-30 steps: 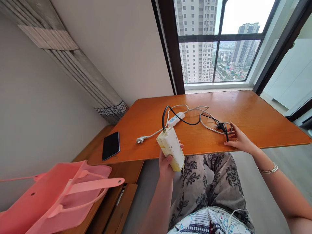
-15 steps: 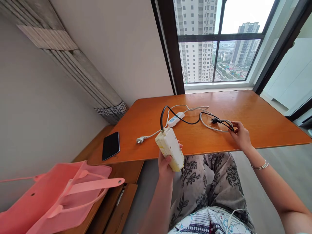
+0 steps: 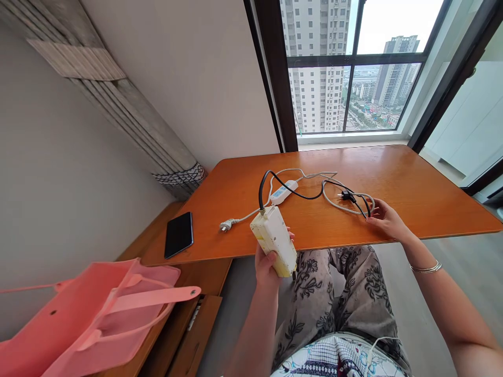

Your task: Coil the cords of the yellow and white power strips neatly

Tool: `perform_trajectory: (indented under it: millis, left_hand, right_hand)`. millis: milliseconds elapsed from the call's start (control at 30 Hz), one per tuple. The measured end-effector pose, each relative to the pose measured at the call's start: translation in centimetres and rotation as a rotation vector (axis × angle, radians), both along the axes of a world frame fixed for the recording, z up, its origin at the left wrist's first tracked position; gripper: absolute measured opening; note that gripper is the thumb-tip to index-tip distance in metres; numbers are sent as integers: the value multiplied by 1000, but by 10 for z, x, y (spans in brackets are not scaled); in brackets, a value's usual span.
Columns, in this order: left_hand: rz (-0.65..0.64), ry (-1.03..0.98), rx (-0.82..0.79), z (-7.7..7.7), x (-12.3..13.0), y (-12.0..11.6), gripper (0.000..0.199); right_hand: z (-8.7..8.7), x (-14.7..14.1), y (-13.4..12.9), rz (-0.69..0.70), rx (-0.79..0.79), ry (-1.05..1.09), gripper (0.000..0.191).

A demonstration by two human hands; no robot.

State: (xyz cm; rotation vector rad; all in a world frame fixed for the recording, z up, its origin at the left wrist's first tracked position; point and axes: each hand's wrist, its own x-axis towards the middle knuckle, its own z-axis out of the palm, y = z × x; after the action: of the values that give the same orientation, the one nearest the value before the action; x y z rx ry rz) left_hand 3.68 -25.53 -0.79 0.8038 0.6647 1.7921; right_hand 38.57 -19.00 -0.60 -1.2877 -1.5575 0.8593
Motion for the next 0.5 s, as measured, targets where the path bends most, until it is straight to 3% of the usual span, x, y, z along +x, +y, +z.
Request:
perform_trajectory:
  millis: [233, 500]
  left_hand:
    - [-19, 13, 14, 1, -2, -1, 60]
    - [29, 20, -2, 2, 0, 0, 63]
  right_hand:
    - [-3, -15, -1, -137, 83, -68, 55]
    - [-15, -19, 16, -366, 144, -92, 31]
